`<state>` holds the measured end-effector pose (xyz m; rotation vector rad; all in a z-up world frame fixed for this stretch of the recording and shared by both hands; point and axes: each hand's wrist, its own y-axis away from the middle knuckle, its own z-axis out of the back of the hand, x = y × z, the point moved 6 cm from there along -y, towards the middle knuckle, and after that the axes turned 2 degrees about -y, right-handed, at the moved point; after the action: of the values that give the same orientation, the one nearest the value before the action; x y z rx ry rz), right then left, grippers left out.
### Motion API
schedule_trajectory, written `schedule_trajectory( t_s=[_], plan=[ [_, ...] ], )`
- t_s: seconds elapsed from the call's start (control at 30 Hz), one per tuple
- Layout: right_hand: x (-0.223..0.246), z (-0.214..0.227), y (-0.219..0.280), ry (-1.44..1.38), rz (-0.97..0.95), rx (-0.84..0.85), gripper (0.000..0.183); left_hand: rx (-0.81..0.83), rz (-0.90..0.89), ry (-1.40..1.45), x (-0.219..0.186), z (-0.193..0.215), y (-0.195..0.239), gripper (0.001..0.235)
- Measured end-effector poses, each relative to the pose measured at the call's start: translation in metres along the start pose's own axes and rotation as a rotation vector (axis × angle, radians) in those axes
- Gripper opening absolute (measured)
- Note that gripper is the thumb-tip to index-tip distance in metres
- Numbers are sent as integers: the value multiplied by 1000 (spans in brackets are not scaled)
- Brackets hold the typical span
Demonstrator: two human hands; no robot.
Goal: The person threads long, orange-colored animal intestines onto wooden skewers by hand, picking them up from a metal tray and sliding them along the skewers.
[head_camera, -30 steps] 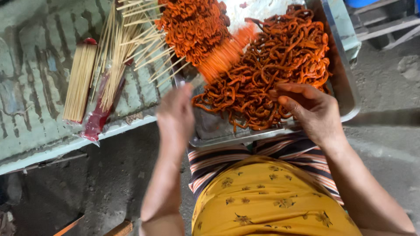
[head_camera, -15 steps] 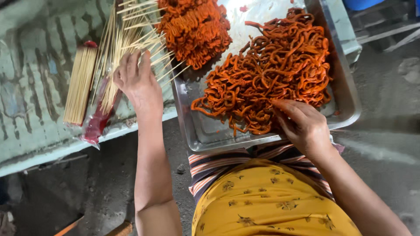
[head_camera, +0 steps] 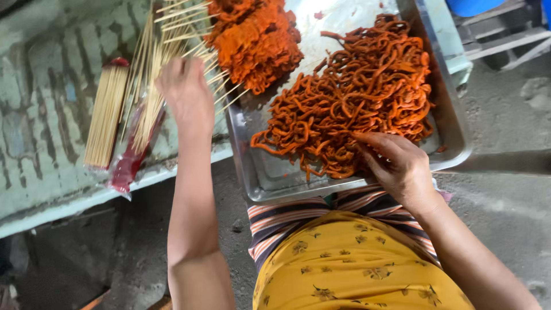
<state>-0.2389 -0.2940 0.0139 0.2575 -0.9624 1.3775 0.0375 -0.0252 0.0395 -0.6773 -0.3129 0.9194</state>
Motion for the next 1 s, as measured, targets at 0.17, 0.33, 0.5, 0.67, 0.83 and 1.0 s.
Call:
schedule_trajectory(
  t_s=[0.17,0.33,0.5,0.67,0.83,1.0],
  plan=[
    [-25,-12,-11,-694,-441,30,40,-61,-27,139,-38,50,27,21],
    [-13,-42,-38,-1404,-494,78,62,-73,-104,230,-99,91,51,23],
    [-8,-66,-44,-1630,-552,15,48,-37,-138,313,-134,102,61,30],
    [-16,-71,-39,-1542,-676,-116,39,9,-175,320,-143,99,69,30],
    [-13,-66,-41,-1517,-603,-152,38,17,-154,303,-146,97,75,32],
    [-8,-65,-46,-1518,-573,-157,40,-19,-123,334,-145,97,75,32]
  ],
)
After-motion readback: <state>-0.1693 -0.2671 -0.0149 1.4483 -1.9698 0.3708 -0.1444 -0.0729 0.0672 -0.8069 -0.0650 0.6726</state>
